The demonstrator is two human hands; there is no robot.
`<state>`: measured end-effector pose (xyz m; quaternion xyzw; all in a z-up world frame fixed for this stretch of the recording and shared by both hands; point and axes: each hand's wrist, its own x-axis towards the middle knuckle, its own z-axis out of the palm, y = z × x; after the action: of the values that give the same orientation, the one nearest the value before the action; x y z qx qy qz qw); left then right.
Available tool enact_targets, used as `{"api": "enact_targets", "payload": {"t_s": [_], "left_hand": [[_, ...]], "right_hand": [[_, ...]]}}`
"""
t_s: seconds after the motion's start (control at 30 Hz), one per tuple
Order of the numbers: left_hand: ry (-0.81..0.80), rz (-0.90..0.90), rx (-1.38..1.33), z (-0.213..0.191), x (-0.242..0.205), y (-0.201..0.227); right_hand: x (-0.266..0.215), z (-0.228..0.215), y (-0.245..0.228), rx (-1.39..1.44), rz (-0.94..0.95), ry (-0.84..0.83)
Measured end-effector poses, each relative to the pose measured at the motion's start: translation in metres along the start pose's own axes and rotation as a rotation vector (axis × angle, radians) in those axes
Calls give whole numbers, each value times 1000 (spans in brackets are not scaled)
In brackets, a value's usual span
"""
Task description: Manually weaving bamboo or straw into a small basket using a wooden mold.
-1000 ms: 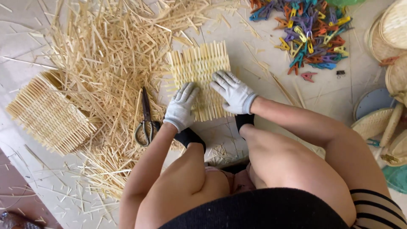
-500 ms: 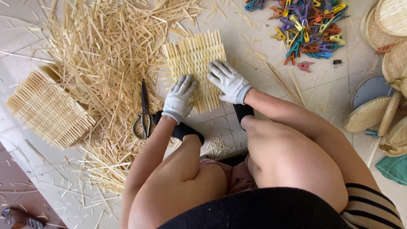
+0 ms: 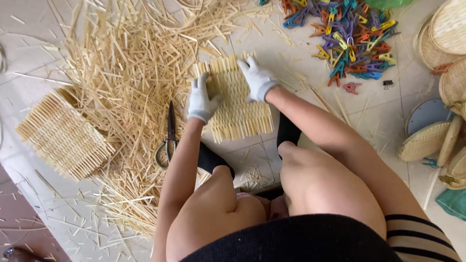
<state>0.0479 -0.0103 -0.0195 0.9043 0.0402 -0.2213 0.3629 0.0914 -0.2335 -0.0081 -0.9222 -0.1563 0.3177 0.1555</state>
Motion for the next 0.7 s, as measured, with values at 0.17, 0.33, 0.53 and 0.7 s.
{"api": "enact_targets", "payload": {"t_s": [0.17, 0.33, 0.53, 0.7], "left_hand": [[-56, -31, 60, -13, 33, -1], [-23, -115, 24, -15, 24, 16], [39, -126, 0, -10, 19, 14], [2, -166, 36, -14, 16, 28]], "right_hand": [[17, -6, -1, 0, 74, -122], [3, -6, 0, 48, -13, -81], [4, 9, 10, 125, 13, -8], [-1, 17, 12, 150, -6, 65]]}}
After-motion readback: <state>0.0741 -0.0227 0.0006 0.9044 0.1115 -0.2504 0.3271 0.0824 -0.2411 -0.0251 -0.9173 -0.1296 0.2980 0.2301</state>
